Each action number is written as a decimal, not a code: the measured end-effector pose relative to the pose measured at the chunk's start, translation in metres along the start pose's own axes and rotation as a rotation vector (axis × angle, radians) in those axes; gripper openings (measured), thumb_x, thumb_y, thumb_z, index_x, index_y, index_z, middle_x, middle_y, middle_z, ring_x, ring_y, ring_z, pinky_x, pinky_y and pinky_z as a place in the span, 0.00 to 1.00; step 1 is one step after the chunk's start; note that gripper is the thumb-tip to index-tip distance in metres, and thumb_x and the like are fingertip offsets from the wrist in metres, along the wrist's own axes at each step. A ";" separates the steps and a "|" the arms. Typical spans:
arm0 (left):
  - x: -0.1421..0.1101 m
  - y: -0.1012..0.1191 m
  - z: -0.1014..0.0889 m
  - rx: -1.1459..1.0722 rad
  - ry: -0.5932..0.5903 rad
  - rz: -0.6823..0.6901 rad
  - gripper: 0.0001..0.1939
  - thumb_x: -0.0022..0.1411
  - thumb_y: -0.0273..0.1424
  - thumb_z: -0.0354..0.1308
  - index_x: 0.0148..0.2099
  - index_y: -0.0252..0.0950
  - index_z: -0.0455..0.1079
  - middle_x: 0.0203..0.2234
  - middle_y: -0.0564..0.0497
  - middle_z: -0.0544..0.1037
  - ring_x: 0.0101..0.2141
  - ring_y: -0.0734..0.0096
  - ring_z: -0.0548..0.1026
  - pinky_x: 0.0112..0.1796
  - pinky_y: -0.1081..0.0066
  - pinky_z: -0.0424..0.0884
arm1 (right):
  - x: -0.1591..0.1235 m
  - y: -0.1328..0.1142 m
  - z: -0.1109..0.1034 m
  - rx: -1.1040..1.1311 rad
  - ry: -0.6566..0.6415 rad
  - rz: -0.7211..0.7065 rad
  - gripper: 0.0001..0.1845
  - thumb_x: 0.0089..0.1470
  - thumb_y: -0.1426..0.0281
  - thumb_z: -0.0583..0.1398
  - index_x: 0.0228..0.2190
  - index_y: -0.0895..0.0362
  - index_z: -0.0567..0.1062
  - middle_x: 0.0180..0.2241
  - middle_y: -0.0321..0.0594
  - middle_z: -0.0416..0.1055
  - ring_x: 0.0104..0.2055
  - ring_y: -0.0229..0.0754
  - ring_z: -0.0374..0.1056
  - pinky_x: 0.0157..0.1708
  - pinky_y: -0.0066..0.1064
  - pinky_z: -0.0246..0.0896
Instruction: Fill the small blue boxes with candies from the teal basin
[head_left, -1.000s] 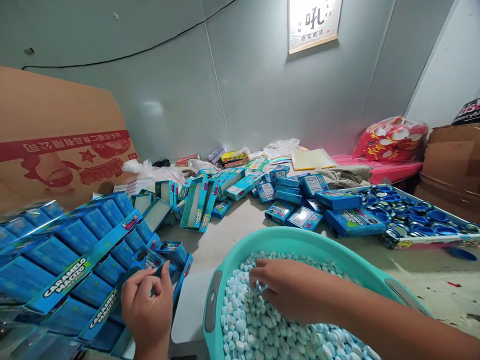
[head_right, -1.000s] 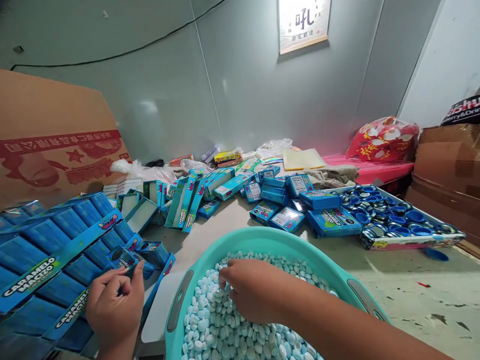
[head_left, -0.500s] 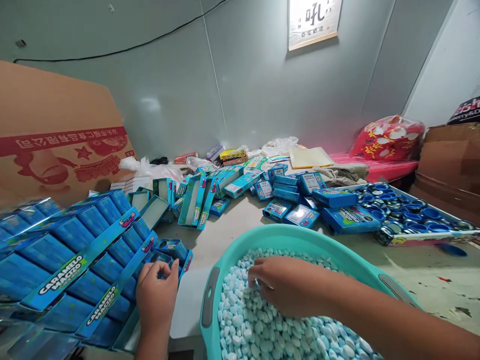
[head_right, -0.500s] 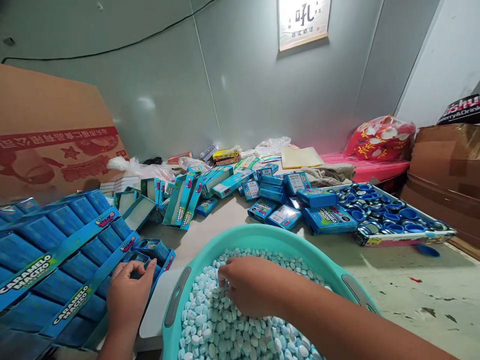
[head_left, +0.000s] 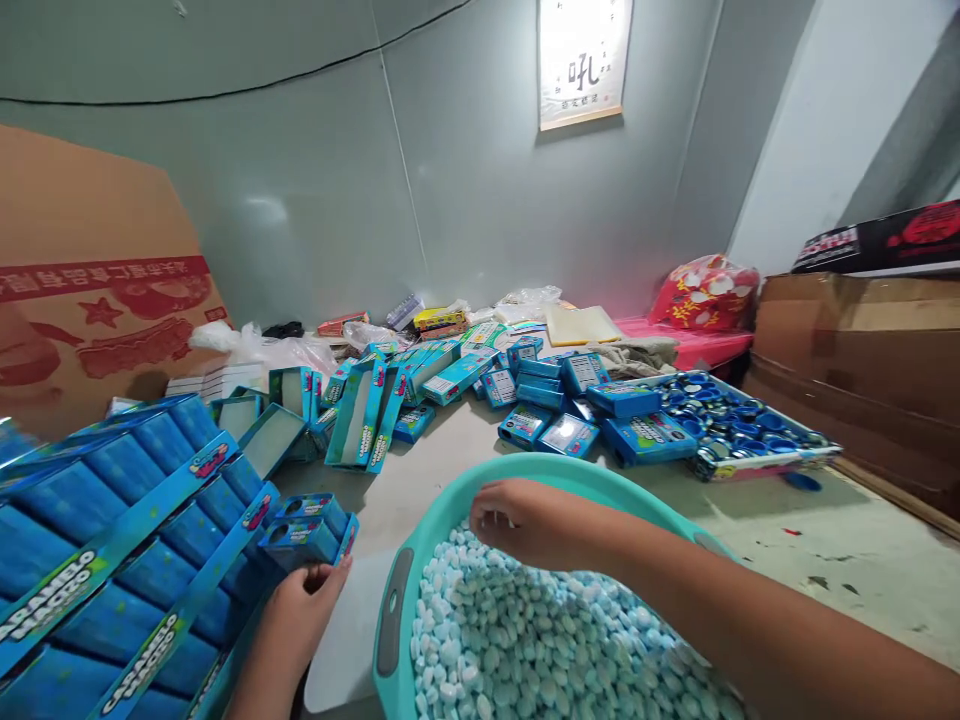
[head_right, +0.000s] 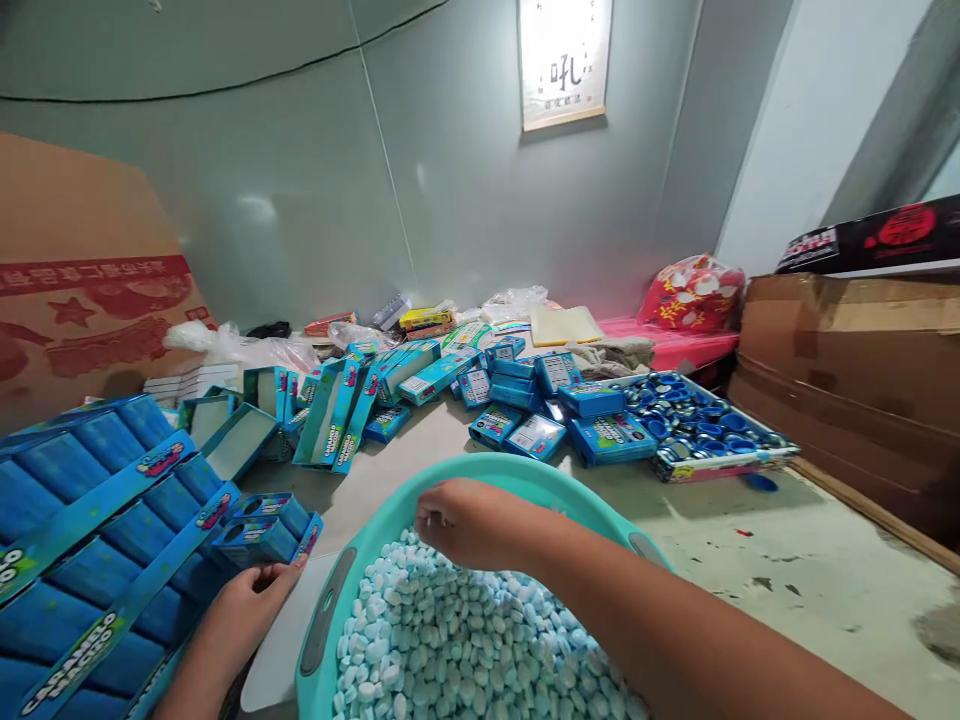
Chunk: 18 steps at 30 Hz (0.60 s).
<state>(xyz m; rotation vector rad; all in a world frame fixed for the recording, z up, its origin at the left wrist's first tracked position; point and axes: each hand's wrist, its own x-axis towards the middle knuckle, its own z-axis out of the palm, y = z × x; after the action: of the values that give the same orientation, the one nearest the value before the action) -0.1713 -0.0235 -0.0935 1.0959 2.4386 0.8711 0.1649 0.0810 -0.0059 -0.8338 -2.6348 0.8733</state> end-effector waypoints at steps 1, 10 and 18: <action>0.001 0.000 0.001 -0.015 -0.022 -0.015 0.21 0.44 0.54 0.61 0.26 0.41 0.73 0.24 0.45 0.82 0.30 0.46 0.80 0.30 0.63 0.70 | 0.001 0.000 -0.003 -0.002 0.048 0.006 0.10 0.62 0.71 0.55 0.36 0.55 0.78 0.35 0.36 0.77 0.35 0.38 0.71 0.32 0.26 0.60; 0.018 -0.011 0.006 -0.142 -0.079 -0.019 0.26 0.48 0.57 0.55 0.32 0.39 0.75 0.33 0.39 0.85 0.43 0.38 0.81 0.42 0.55 0.74 | 0.047 0.062 -0.063 -0.240 0.263 0.309 0.12 0.66 0.67 0.58 0.47 0.60 0.75 0.49 0.46 0.73 0.50 0.47 0.71 0.49 0.43 0.69; -0.008 -0.043 -0.011 -0.267 -0.019 0.025 0.16 0.47 0.47 0.56 0.28 0.41 0.76 0.33 0.42 0.86 0.43 0.45 0.82 0.47 0.60 0.74 | 0.101 0.102 -0.062 -0.487 -0.006 0.515 0.20 0.64 0.63 0.62 0.55 0.55 0.72 0.57 0.47 0.68 0.54 0.51 0.69 0.52 0.49 0.70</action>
<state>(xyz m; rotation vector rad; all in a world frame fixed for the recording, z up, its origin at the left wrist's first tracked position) -0.1956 -0.0565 -0.1122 1.0319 2.2167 1.1495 0.1522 0.2369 -0.0146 -1.6784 -2.7141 0.3107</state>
